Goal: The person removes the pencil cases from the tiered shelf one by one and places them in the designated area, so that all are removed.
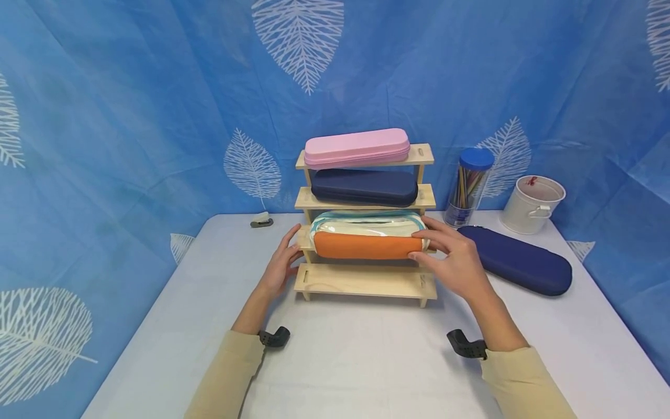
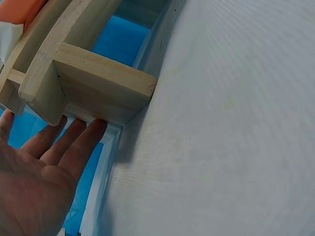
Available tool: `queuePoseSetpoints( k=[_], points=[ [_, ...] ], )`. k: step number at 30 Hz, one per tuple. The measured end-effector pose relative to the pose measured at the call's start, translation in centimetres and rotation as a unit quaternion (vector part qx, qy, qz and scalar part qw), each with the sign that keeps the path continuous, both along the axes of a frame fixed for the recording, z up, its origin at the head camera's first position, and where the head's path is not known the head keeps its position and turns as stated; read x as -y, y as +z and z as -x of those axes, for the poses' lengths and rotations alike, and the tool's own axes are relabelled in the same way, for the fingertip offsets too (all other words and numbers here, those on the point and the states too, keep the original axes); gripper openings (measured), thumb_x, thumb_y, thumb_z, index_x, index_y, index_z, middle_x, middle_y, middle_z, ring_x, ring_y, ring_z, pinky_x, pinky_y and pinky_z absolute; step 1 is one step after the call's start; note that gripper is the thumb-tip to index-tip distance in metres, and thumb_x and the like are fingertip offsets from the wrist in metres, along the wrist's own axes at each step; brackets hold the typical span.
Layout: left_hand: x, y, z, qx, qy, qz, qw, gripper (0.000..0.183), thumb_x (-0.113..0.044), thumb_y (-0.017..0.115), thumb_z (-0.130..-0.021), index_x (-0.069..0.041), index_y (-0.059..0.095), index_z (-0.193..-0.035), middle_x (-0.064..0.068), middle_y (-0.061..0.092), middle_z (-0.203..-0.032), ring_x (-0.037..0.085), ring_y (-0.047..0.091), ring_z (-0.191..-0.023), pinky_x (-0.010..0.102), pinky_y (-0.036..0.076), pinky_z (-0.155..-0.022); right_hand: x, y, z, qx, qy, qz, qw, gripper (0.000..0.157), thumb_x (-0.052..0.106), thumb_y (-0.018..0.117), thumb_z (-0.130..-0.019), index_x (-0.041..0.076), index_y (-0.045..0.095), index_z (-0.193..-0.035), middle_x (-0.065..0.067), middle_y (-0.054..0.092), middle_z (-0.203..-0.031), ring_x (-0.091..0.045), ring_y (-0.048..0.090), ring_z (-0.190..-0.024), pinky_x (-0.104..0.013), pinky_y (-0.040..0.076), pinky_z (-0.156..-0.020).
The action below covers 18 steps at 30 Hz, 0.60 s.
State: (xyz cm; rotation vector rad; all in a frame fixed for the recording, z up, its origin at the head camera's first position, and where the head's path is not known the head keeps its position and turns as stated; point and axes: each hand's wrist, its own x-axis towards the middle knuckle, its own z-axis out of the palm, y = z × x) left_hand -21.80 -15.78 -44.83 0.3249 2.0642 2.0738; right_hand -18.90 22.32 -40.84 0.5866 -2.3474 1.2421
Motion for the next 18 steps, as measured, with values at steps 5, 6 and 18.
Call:
queuePoseSetpoints(
  k=[5,6,18],
  points=[
    [0.0,0.1,0.0,0.000,0.004,0.002,1.0000,0.053,-0.032,0.035,-0.105,-0.027,0.018,-0.155,0.006,0.027,-0.154,0.032,0.036,-0.134,0.058,0.036,-0.100,-0.1,0.5,-0.5,-0.003,-0.007,0.002,1.000,0.042,0.003,0.083,-0.073,0.016,0.073,-0.111,-0.004,0.053,-0.137,-0.018,0.053,-0.121,-0.014,0.044,-0.087],
    [0.0,0.1,0.0,0.000,0.004,0.003,1.0000,0.053,-0.032,0.035,-0.105,-0.027,0.018,-0.155,0.006,0.026,-0.154,0.032,0.036,-0.134,0.058,0.035,-0.100,-0.2,0.5,-0.6,-0.001,-0.009,0.004,1.000,0.041,0.003,0.083,-0.073,0.016,0.073,-0.110,-0.004,0.053,-0.137,-0.016,0.053,-0.122,-0.013,0.044,-0.087],
    [-0.1,0.1,-0.1,-0.001,0.007,0.017,0.9998,0.054,-0.034,0.036,-0.105,-0.028,0.018,-0.155,0.006,0.023,-0.155,0.034,0.034,-0.135,0.059,0.034,-0.100,-0.5,1.4,-2.3,0.015,-0.034,0.028,0.999,0.039,-0.006,0.082,-0.071,0.004,0.073,-0.107,-0.009,0.054,-0.135,-0.020,0.052,-0.122,-0.014,0.045,-0.085]
  ],
)
